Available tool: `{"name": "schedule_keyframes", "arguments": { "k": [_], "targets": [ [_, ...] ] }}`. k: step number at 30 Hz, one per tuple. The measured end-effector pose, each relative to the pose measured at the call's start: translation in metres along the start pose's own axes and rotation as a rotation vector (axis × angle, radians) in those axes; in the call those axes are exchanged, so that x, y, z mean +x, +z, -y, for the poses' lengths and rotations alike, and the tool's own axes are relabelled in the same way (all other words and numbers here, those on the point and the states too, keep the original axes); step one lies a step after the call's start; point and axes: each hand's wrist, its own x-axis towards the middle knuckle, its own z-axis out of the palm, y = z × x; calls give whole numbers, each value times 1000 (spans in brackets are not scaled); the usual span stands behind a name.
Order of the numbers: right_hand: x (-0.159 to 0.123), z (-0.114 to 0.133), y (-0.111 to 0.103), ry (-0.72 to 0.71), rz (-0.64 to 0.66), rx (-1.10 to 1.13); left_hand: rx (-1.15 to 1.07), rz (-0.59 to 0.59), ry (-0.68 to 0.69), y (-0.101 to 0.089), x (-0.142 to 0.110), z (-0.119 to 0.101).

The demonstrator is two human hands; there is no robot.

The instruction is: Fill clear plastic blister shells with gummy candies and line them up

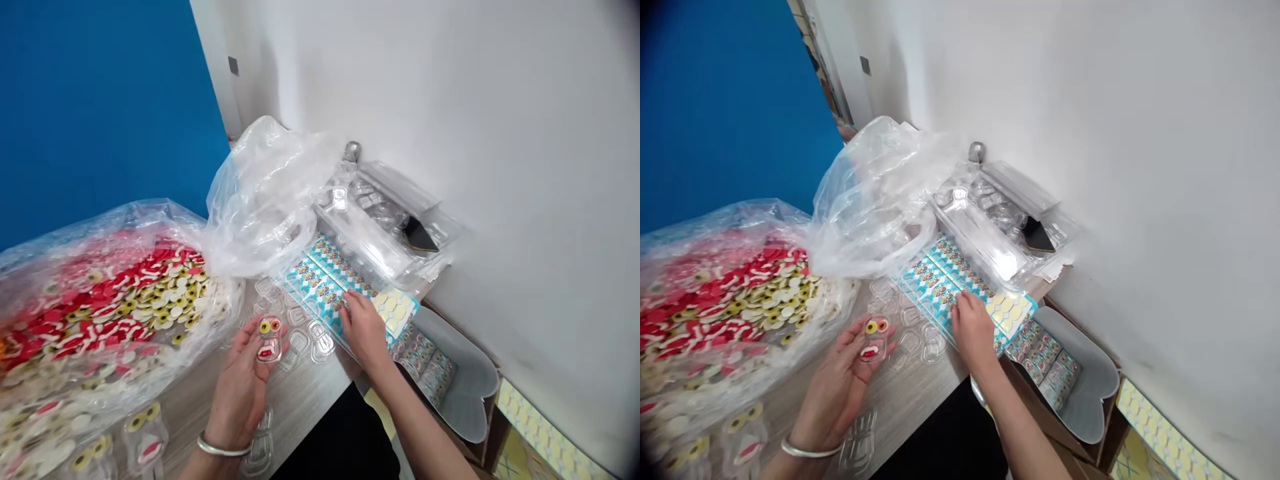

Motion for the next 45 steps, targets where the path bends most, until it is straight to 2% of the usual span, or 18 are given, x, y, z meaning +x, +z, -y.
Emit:
{"name": "schedule_keyframes", "arguments": {
  "k": [3,5,7,13,18,24,28,32,35,38,42,45],
  "targets": [
    [29,-24,8,96,133,-182,44,-3,5,8,0,5],
    [43,-28,13,114,194,-245,62,-13,9,11,1,6],
    [50,-27,19,89,203,-287,71,-23,11,12,2,6],
    [43,-34,33,-37,172,-297,60,-44,-18,14,4,6],
    [48,-29,30,30,48,-233,59,-24,-44,15,5,13],
    [64,-11,36,22,100,-321,61,-11,-43,12,4,14],
    [59,-16,42,-12,43,-371,38,-8,-47,9,4,9],
    [49,-18,32,1,-55,-323,-28,13,-66,7,1,7],
    [35,7,15,-76,-120,-176,-112,42,-67,6,-1,9],
    [11,51,0,-247,-114,-51,-220,64,-36,5,-1,13],
    [-25,104,-3,-438,-58,-18,-273,54,82,0,1,15],
    [-39,125,-1,-561,-41,18,-253,-8,75,-8,-1,11]
  ]
}}
